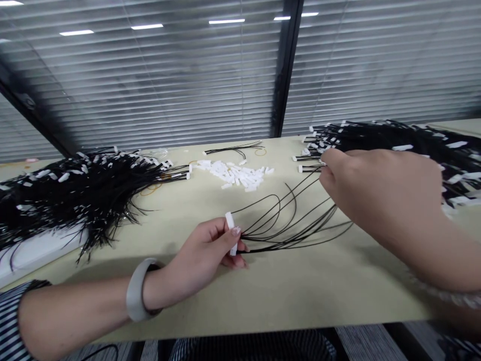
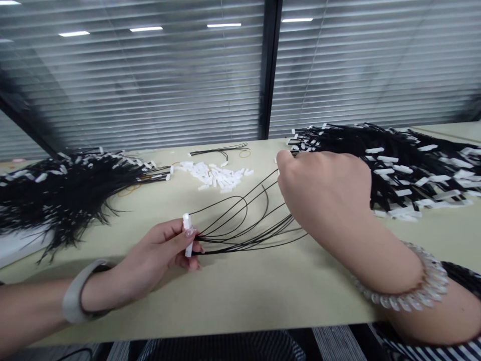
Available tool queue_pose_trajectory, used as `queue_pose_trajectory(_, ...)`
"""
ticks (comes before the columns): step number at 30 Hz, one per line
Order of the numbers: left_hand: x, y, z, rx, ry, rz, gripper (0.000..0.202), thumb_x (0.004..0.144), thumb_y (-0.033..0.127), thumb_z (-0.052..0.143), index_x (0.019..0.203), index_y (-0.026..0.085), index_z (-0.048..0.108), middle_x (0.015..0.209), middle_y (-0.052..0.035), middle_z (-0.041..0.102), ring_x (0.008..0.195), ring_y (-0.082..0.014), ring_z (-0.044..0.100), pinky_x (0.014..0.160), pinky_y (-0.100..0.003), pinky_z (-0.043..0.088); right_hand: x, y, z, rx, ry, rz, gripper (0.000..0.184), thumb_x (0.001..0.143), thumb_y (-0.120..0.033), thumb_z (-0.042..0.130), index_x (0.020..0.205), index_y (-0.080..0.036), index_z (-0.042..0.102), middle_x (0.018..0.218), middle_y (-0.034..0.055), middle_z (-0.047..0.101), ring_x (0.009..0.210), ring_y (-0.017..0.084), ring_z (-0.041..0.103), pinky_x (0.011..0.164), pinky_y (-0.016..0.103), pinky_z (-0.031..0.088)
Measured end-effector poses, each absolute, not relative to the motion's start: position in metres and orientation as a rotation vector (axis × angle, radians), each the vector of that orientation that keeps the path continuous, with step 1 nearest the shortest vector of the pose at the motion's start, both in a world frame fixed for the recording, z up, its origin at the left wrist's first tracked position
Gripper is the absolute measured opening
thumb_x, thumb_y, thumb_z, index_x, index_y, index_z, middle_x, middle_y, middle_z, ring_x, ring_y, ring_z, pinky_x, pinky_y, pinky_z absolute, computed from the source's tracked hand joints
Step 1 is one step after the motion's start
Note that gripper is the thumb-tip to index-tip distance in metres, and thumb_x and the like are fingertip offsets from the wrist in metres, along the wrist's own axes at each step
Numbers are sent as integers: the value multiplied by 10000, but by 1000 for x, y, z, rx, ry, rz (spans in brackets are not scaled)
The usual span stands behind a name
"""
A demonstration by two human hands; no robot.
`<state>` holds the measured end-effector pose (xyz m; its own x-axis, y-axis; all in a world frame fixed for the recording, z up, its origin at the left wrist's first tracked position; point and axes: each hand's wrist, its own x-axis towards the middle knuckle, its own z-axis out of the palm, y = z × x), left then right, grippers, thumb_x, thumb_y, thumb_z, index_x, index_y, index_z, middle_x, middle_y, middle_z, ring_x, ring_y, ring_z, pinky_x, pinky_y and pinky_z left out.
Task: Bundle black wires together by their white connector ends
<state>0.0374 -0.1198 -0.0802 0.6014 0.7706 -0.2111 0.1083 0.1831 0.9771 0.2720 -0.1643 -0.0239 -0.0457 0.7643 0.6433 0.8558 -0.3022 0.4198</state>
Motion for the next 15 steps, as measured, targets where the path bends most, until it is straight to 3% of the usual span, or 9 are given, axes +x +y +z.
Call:
queue_pose_trajectory(7,37,-119,-82,1343,831,532,251,799,383,535,786,134,513,738,0,580,570,-89,596,576,-243,489,288,-154,-25,-2256,-1747,-1139,172,693,-145,476,528,-143,522,478,56,433,414,62,267,481,235,138)
queue_pose_trajectory(15,38,-118,-82,1367,836,523,270,811,400,519,806,130,508,750,-2,573,591,-92,597,591,-250,491,298,-143,-27,-2293,-1736,-1031,208,703,-179,449,544,-133,576,506,71,481,446,73,314,488,248,168)
